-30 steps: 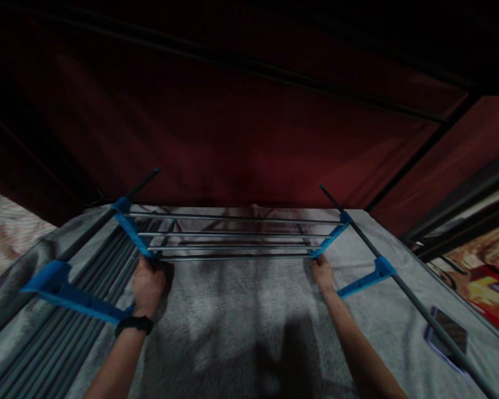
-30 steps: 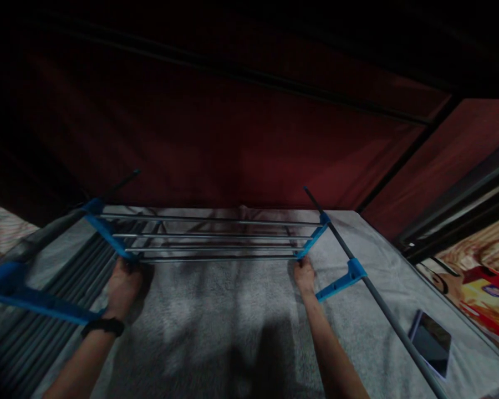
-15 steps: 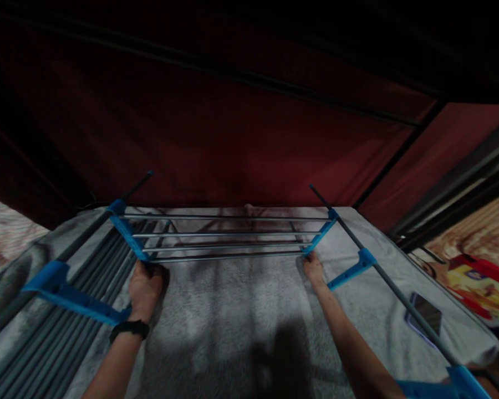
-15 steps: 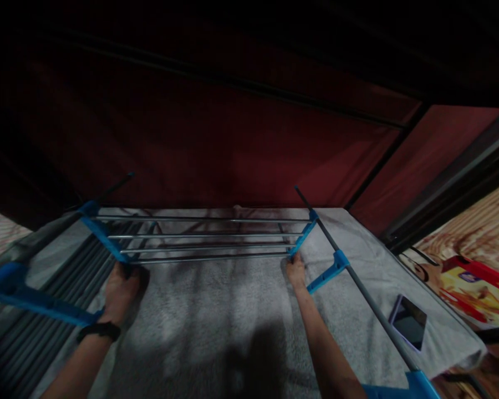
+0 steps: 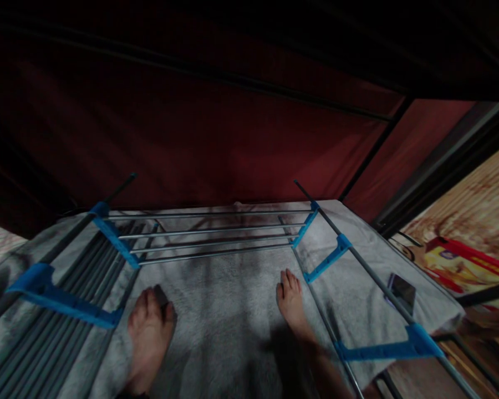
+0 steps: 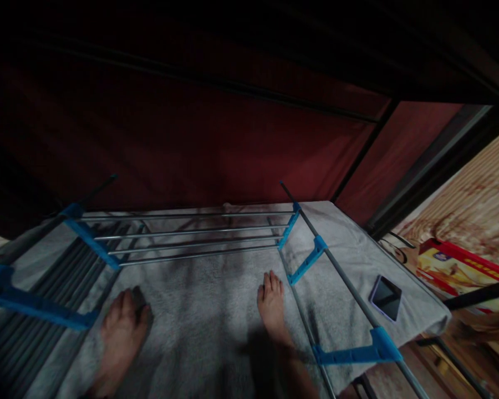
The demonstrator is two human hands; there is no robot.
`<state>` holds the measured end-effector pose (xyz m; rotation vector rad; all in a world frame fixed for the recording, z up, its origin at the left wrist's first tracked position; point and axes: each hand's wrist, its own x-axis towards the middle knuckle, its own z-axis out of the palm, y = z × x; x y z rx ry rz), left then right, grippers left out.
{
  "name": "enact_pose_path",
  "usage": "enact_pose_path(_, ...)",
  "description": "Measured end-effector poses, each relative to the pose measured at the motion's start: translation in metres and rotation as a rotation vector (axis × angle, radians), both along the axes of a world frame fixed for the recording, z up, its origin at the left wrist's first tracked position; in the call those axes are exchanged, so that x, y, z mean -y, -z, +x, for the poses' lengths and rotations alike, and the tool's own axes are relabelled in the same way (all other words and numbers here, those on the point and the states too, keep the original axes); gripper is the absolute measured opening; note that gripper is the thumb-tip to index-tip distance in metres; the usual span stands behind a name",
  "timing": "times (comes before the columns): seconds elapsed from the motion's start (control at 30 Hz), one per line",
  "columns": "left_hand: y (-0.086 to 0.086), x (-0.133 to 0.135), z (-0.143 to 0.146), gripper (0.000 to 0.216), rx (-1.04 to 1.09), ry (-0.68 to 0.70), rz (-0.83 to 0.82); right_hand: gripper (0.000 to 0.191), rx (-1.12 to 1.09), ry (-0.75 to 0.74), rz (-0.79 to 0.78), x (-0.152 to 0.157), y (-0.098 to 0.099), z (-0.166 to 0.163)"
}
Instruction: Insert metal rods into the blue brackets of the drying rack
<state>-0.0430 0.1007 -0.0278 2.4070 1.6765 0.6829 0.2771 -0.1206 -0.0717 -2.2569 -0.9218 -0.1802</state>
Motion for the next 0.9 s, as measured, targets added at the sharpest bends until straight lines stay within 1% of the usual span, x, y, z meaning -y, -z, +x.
enact_pose_path(0.07, 0.008, 0.022, -0.002, 0.061, -0.040, 0.029, 0.017, 0.054, 0.023, -0.018, -0.098, 0.011, 0.000, -0.013)
enact_pose_path(0.17, 0.012, 0.039, -0.005, 0.062, -0.084, 0.046, 0.040, 0.055, 0.033, 0.006, -0.219, 0.016, -0.009, -0.021)
enact_pose_path(0.27, 0.008, 0.046, -0.003, 0.063, -0.122, 0.030, 0.016, 0.056, 0.052, 0.032, -0.286, 0.013, -0.018, -0.024)
enact_pose_path(0.4, -0.002, 0.051, 0.003, 0.060, -0.186, -0.020, -0.080, 0.057, 0.155, 0.033, -0.357, 0.013, -0.021, -0.028)
enact_pose_path(0.5, -0.009, 0.056, 0.006, 0.058, -0.225, -0.064, -0.151, 0.057, 0.266, 0.014, -0.383, 0.018, -0.019, -0.030)
enact_pose_path(0.53, -0.011, 0.057, 0.007, 0.058, -0.242, -0.045, -0.167, 0.057, 0.298, 0.006, -0.384, 0.020, -0.018, -0.030)
enact_pose_path(0.67, -0.017, 0.063, 0.008, 0.056, -0.291, -0.066, -0.139, 0.055, 0.382, -0.025, -0.395, 0.025, -0.016, -0.028)
enact_pose_path(0.77, -0.017, 0.065, 0.008, 0.057, -0.266, -0.051, -0.117, 0.052, 0.424, -0.038, -0.416, 0.028, -0.017, -0.029)
enact_pose_path(0.9, -0.011, 0.066, 0.006, 0.058, -0.180, -0.038, -0.071, 0.049, 0.472, -0.089, -0.425, 0.034, -0.022, -0.030)
